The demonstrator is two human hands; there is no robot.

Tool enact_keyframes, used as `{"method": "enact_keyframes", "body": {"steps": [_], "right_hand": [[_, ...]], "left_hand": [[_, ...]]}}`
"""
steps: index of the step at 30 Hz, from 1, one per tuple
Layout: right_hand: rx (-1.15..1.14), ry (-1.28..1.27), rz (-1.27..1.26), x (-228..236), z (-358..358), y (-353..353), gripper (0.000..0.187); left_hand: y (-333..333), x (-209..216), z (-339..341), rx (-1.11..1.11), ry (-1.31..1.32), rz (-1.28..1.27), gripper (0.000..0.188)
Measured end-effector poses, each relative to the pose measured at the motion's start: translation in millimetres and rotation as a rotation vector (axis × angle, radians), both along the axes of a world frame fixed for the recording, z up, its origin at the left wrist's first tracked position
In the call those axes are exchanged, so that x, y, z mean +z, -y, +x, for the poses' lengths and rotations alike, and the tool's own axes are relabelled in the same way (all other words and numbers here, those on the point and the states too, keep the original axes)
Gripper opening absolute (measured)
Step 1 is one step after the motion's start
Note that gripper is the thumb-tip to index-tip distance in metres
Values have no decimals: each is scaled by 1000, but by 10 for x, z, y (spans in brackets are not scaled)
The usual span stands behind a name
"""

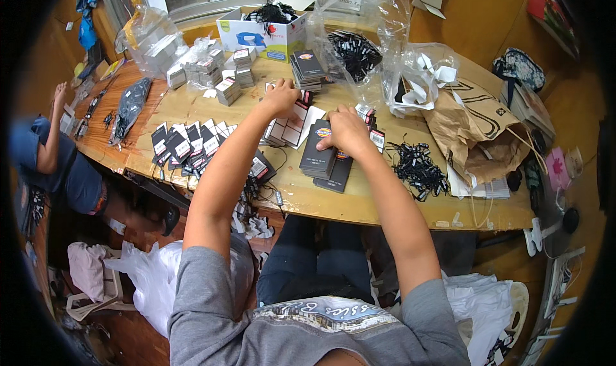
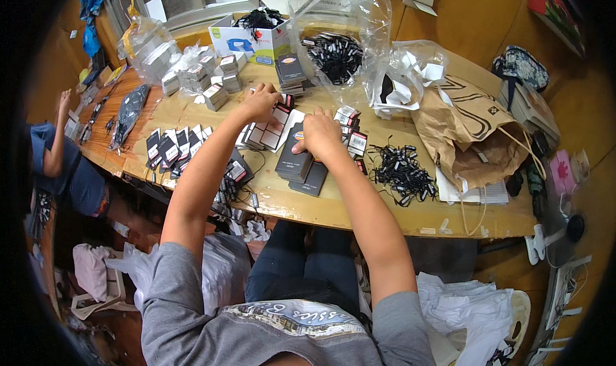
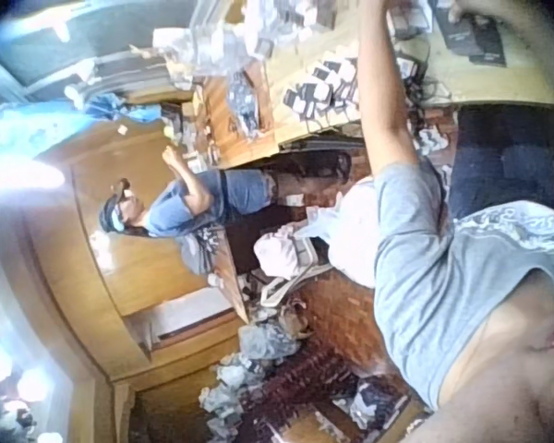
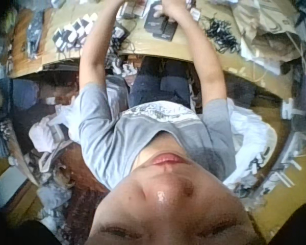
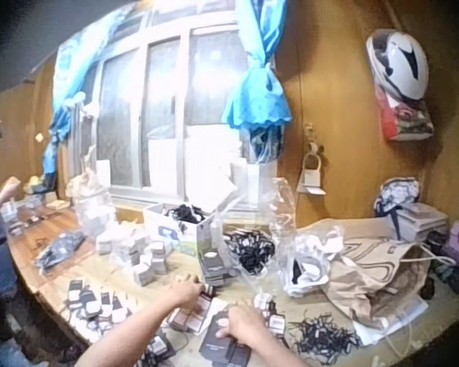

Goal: The person sits at a cluttered table and repeatedly picks up small black rectangular tags and black plastic fasteners. They thread the fasteners through the tags and place the assembled items into a pile on the table.

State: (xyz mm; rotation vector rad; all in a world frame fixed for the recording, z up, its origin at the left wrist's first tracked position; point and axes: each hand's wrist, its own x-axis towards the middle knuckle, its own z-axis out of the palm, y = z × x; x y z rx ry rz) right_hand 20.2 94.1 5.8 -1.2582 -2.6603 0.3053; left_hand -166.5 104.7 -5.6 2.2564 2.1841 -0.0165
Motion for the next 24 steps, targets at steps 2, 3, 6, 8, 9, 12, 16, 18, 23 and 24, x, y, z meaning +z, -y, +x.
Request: {"method": "enact_keyframes", "body": {"steps": [2, 3, 6, 8, 9, 12, 16, 18, 23, 24], "right_hand": [[-7, -146, 75, -75, 20, -28, 54], [-32, -242, -18, -76, 37, -55, 51], [-33, -585, -107, -171, 106, -172, 38], [-73, -707, -355, -100, 163, -181, 36], [-93, -767, -480, -76, 197, -186, 35], [-46, -880, -507, -83, 387, -218, 29], [-10, -957, -543, 7, 560, -123, 26], [7, -985, -559, 6, 636, -114, 25], [33, -935, -608, 47, 692, -58, 25], [46, -957, -632, 47, 686, -50, 24]], "left_hand": [[-3, -5, 17, -1, 14, 9, 68], [-3, -9, 25, -2, 21, 13, 67], [4, -22, 30, 33, 62, 62, 66], [-31, -20, 1, 45, 22, -3, 67], [-50, -19, -10, 50, 2, -35, 68], [-72, 32, 79, 89, 50, 53, 65], [-126, -33, -5, -6, 394, 239, 50], [-144, -22, 23, 57, 457, 270, 43], [-120, -52, -37, 15, 421, 526, 24], [-105, -52, -79, -22, 368, 612, 23]]}}
